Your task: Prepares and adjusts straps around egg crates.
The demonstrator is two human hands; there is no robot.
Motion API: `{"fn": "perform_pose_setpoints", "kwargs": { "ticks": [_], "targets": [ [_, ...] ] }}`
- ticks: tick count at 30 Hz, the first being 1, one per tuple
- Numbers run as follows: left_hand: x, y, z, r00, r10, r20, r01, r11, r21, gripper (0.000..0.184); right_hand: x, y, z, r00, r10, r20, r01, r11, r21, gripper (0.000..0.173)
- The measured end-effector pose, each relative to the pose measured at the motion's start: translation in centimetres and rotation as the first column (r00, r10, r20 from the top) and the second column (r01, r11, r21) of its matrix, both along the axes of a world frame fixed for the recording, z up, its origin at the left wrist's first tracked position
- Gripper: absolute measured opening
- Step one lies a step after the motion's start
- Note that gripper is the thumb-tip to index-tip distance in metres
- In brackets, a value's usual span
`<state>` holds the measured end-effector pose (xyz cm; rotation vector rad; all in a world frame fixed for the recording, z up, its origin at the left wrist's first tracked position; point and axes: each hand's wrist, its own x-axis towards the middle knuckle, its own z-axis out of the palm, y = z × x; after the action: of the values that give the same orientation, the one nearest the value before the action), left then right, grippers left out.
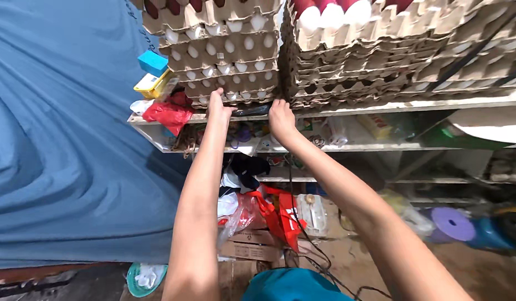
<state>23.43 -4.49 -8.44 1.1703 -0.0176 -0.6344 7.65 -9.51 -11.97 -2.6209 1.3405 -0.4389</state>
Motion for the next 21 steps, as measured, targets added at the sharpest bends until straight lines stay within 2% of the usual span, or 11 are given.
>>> {"fn": "perform_pose_setpoints", "kwargs": {
  "ticks": [3, 10, 17, 21],
  "targets": [
    [-0.3, 0.0, 0.8, 1.0, -0.014, -0.008, 0.014, 0.999, 0.041, 0.054, 1.0, -0.3, 0.8, 0.99, -0.049, -0.13, 0.051, 0.999, 0.017, 0.037],
    [0.2, -0.1, 0.5, 1.0, 0.01, 0.01, -0.011, 0.997, 0.081, 0.06, 0.5, -0.1, 2.2, 0.993, -0.009, -0.118, 0.021, 0.994, 0.106, 0.018],
    [0.1, 0.3, -1.3, 0.999, 0.028, 0.024, -0.025, 0.993, -0.113, 0.057, 0.4, -0.2, 0.8, 0.991, -0.006, -0.13, 0.013, 0.998, 0.054, 0.026],
    [-0.5, 0.9, -1.6, 0.997, 0.067, 0.022, -0.061, 0.971, -0.232, 0.075, 1.0, 0.2, 1.4, 0.976, -0.024, -0.216, 0.05, 0.992, 0.119, 0.034]
  ]
}}
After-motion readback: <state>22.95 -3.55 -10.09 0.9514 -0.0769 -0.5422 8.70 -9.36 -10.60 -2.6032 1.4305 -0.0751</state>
